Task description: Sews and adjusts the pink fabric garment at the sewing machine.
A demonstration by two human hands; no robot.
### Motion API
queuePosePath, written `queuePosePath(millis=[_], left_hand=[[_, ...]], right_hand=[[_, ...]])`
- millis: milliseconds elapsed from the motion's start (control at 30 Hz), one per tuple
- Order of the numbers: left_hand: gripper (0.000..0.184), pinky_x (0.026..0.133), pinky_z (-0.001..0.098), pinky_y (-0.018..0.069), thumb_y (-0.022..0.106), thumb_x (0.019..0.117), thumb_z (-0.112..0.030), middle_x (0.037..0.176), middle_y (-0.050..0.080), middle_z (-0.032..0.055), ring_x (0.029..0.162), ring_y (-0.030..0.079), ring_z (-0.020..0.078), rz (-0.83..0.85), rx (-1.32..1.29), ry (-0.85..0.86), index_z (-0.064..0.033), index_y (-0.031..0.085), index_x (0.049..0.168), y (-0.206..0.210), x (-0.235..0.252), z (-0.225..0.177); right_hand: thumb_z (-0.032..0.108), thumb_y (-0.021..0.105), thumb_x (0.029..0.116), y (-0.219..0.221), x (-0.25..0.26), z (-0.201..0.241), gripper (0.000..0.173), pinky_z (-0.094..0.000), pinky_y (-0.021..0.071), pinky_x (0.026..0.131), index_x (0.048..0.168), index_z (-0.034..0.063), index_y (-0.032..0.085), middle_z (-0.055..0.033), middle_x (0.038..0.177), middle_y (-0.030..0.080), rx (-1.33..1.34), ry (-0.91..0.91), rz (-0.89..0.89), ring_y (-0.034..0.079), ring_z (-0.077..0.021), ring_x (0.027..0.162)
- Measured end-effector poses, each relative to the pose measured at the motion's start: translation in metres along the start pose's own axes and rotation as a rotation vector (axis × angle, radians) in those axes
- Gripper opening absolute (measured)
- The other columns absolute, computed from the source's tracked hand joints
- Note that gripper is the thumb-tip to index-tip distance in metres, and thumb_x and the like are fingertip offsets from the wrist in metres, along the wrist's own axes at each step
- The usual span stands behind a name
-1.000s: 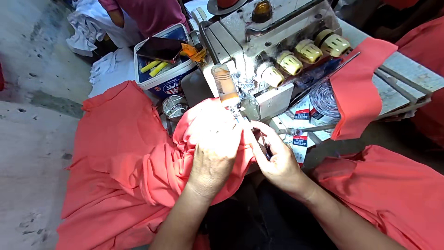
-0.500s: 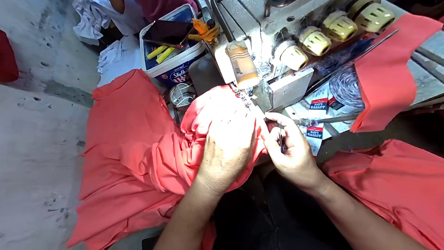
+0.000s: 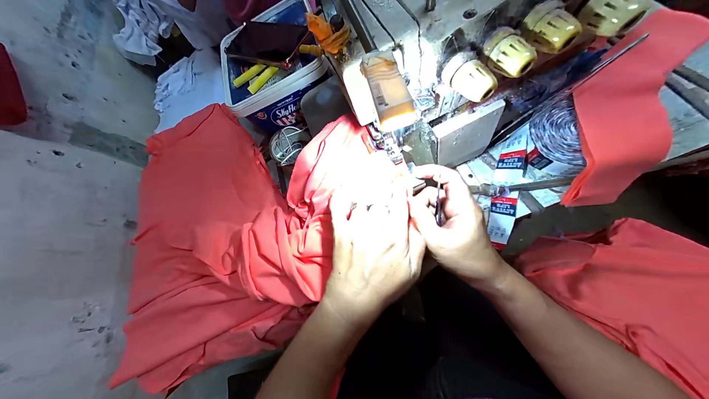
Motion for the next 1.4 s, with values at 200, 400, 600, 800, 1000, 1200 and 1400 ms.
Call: queuePosePath(millis=[200,400,600,800,1000,1200,1400], left_hand=[[0.050,0.097,0.0585,0.0494,0.045,0.0988,-0.023,0.142,0.061,0.0160,0.128,0.060,0.0362,0.129,-0.035,-0.095,-0.0036,0.059,0.142,-0.005,0.005,0.036],[0.039,0.099,0.0547,0.0499,0.048,0.1003,-0.015,0.132,0.066,0.0238,0.120,0.064,0.0426,0.052,-0.132,-0.177,0.0009,0.068,0.129,-0.018,-0.025,0.024],[0.027,0.098,0.0522,0.0516,0.053,0.0998,-0.007,0.119,0.069,0.0254,0.114,0.067,0.0386,-0.011,-0.180,-0.315,0.0076,0.071,0.114,-0.056,-0.016,0.042],[0.049,0.114,0.0519,0.0391,0.053,0.1070,-0.022,0.146,0.051,0.0278,0.135,0.052,0.0385,0.173,-0.325,-0.321,0.0046,0.048,0.147,-0.019,0.088,0.100],[0.028,0.085,0.0579,0.0488,0.066,0.0984,-0.020,0.093,0.069,0.0233,0.092,0.066,0.0368,0.219,-0.285,-0.193,0.0068,0.071,0.095,-0.028,0.073,0.113],[0.008,0.054,0.0209,0.0457,0.067,0.0974,-0.013,0.074,0.062,0.0012,0.057,0.053,0.0033,0.059,-0.508,-0.240,-0.0056,0.064,0.094,-0.071,0.020,0.107],[0.005,0.050,0.0121,0.0409,0.065,0.0983,-0.010,0.067,0.060,-0.0062,0.052,0.049,-0.0048,-0.023,-0.576,-0.263,-0.0083,0.070,0.099,-0.068,0.008,0.097]], right_hand=[[0.011,0.055,0.1019,0.016,-0.041,0.018,0.027,-0.0174,0.0532,0.081,0.108,-0.0109,0.070,-0.0166,0.090,0.073,-0.103,-0.151,0.143,0.068,-0.0085,0.081],[0.022,0.046,0.1075,0.003,-0.081,-0.007,0.034,-0.0129,0.0509,0.072,0.123,-0.0004,0.066,-0.0073,0.085,0.068,-0.073,-0.123,0.345,0.061,-0.0032,0.072],[0.068,0.028,0.1034,-0.024,-0.098,-0.025,0.076,-0.0253,0.0475,0.055,0.135,0.0048,0.057,-0.0060,0.077,0.058,-0.229,-0.033,0.396,0.054,-0.0089,0.061],[0.044,0.055,0.1017,-0.011,-0.096,-0.005,0.043,-0.0203,0.0493,0.061,0.116,0.0044,0.064,-0.0063,0.084,0.066,-0.303,-0.083,0.307,0.059,-0.0071,0.068],[0.031,0.055,0.1017,-0.038,-0.059,0.011,0.036,-0.0352,0.0556,0.060,0.116,0.0016,0.070,-0.0140,0.094,0.072,-0.571,-0.256,0.137,0.069,-0.0212,0.073],[0.018,0.055,0.1012,-0.025,0.012,0.050,0.035,-0.0453,0.0497,0.050,0.126,-0.0015,0.069,-0.0191,0.091,0.065,-0.964,-0.434,0.139,0.066,-0.0353,0.067],[-0.005,0.060,0.0909,0.018,0.039,0.058,0.034,-0.0427,0.0443,0.048,0.125,-0.0020,0.067,-0.0210,0.094,0.063,-1.149,-0.452,0.311,0.063,-0.0357,0.067]])
Point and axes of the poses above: each hand's wrist, its own x-axis towards the middle knuckle, its own y-axis out of the palm, z = x × y, the point moved 7 cm from there along x, towards the middle knuckle
